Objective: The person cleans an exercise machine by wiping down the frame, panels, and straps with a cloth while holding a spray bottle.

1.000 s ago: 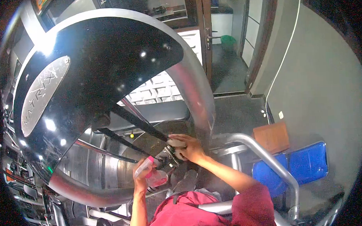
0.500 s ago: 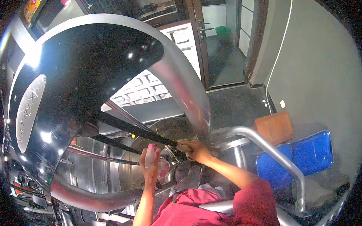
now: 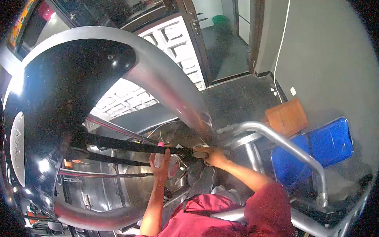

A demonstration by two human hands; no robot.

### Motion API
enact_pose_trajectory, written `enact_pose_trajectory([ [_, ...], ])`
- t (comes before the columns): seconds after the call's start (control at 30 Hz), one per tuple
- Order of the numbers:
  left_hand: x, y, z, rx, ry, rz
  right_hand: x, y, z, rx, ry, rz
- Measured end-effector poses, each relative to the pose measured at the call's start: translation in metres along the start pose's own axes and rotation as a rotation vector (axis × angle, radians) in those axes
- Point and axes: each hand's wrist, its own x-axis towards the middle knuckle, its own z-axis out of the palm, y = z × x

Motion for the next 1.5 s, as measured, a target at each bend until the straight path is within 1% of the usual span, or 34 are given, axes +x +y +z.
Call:
enact_pose_trajectory([
  [0.07,-0.004,-0.001,0.004,0.022,-0.079,0.030,0.005,-0.028,-0.009,0.032,-0.112,0.137],
  [0.13,-0.012,0.017,0.016,-0.197,0.082,-0.270,0.008,-0.045,0.008,0.042,0.121,-0.152],
  [0.17,-0.015,-0.006,0.014,-0.194,0.080,-0.274,0.012,-0.052,0.017,0.056,0.197,-0.223],
  [0.2,-0.020,-0.046,0.010,-0.174,0.112,-0.180,0.013,-0.055,0.022,0.071,0.273,-0.293],
  [0.23,-0.019,-0.049,0.010,-0.152,0.144,-0.087,0.011,-0.054,0.023,0.076,0.274,-0.287],
  [0.27,-0.022,-0.051,0.008,-0.149,0.141,-0.093,0.006,-0.050,0.021,0.096,0.198,-0.205],
  [0.3,-0.017,-0.016,0.014,-0.214,0.091,-0.113,0.001,-0.046,0.018,0.115,0.118,-0.124],
  [0.33,-0.014,-0.007,0.016,-0.247,0.067,-0.124,-0.003,-0.036,0.017,0.115,0.114,-0.121],
  [0.37,-0.011,0.002,0.017,-0.281,0.045,-0.135,-0.008,-0.022,0.018,0.064,0.065,-0.010],
  [0.4,-0.009,0.002,0.015,-0.144,-0.007,-0.132,-0.012,-0.006,0.021,0.014,0.017,0.101],
  [0.43,-0.008,0.001,0.013,-0.008,-0.061,-0.129,-0.016,0.019,0.027,0.015,0.016,0.104],
  [0.47,-0.008,-0.005,0.014,-0.009,-0.064,-0.131,-0.019,0.048,0.034,-0.027,0.068,0.045],
  [0.53,-0.009,-0.017,0.020,-0.322,-0.053,-0.194,-0.018,0.054,0.033,-0.073,0.122,-0.012],
  [0.57,-0.011,-0.022,0.023,-0.427,-0.049,-0.216,-0.015,0.056,0.035,0.004,0.027,0.201],
  [0.6,-0.012,-0.023,0.025,-0.333,-0.024,-0.205,-0.007,0.041,0.032,0.084,-0.068,0.414],
  [0.67,-0.014,-0.021,0.028,-0.232,-0.007,-0.197,0.002,-0.008,0.019,0.420,-0.094,0.668],
  [0.7,-0.015,-0.016,0.029,-0.229,0.007,-0.163,0.002,0.005,0.034,0.294,0.093,0.304],
  [0.77,-0.016,-0.012,0.030,-0.222,0.019,-0.133,-0.001,0.026,0.059,0.009,0.306,-0.169],
  [0.8,-0.015,-0.011,0.028,-0.228,-0.017,-0.164,-0.003,0.020,0.052,0.014,0.306,-0.165],
  [0.83,-0.016,-0.011,0.027,-0.233,-0.053,-0.196,-0.006,0.001,0.035,0.150,0.200,-0.112],
  [0.87,-0.020,-0.014,0.024,-0.226,-0.054,-0.202,-0.010,0.004,0.032,0.118,0.244,-0.171],
  [0.93,-0.026,-0.025,0.021,-0.125,-0.044,-0.332,-0.017,0.010,0.027,0.045,0.338,-0.284],
  [0.97,-0.028,-0.029,0.020,-0.090,-0.039,-0.377,-0.021,0.045,0.042,0.080,0.193,0.032],
  [1.0,-0.028,-0.033,0.021,-0.171,-0.070,-0.316,-0.024,0.086,0.059,0.055,0.125,0.216],
  [1.03,-0.028,-0.036,0.021,-0.210,-0.087,-0.286,-0.027,0.127,0.076,0.019,0.045,0.397],
  [1.07,-0.028,-0.039,0.021,-0.249,-0.104,-0.256,-0.028,0.160,0.090,-0.076,0.046,0.447],
  [1.1,-0.026,-0.037,0.019,-0.221,-0.127,-0.278,-0.026,0.159,0.091,-0.410,0.155,0.314],
  [1.2,-0.023,-0.028,0.025,-0.225,-0.139,-0.258,-0.023,0.144,0.093,-0.474,0.127,0.324],
  [1.27,-0.023,-0.024,0.028,-0.263,-0.128,-0.227,-0.018,0.048,0.037,-0.383,0.184,0.144],
  [1.3,-0.025,-0.025,0.028,-0.270,-0.062,-0.264,-0.013,0.015,0.019,-0.098,0.123,0.328],
  [1.37,-0.029,-0.029,0.026,-0.275,-0.002,-0.313,-0.025,0.035,0.046,0.103,0.215,0.232],
  [1.4,-0.028,-0.031,0.026,-0.247,-0.021,-0.276,-0.028,0.034,0.046,0.105,0.218,0.239],
  [1.47,-0.029,-0.036,0.024,-0.216,-0.042,-0.241,-0.032,0.032,0.047,0.177,0.280,0.123],
  [1.5,-0.028,-0.033,0.026,-0.200,-0.039,-0.234,-0.032,0.059,0.058,0.145,0.287,0.021],
])
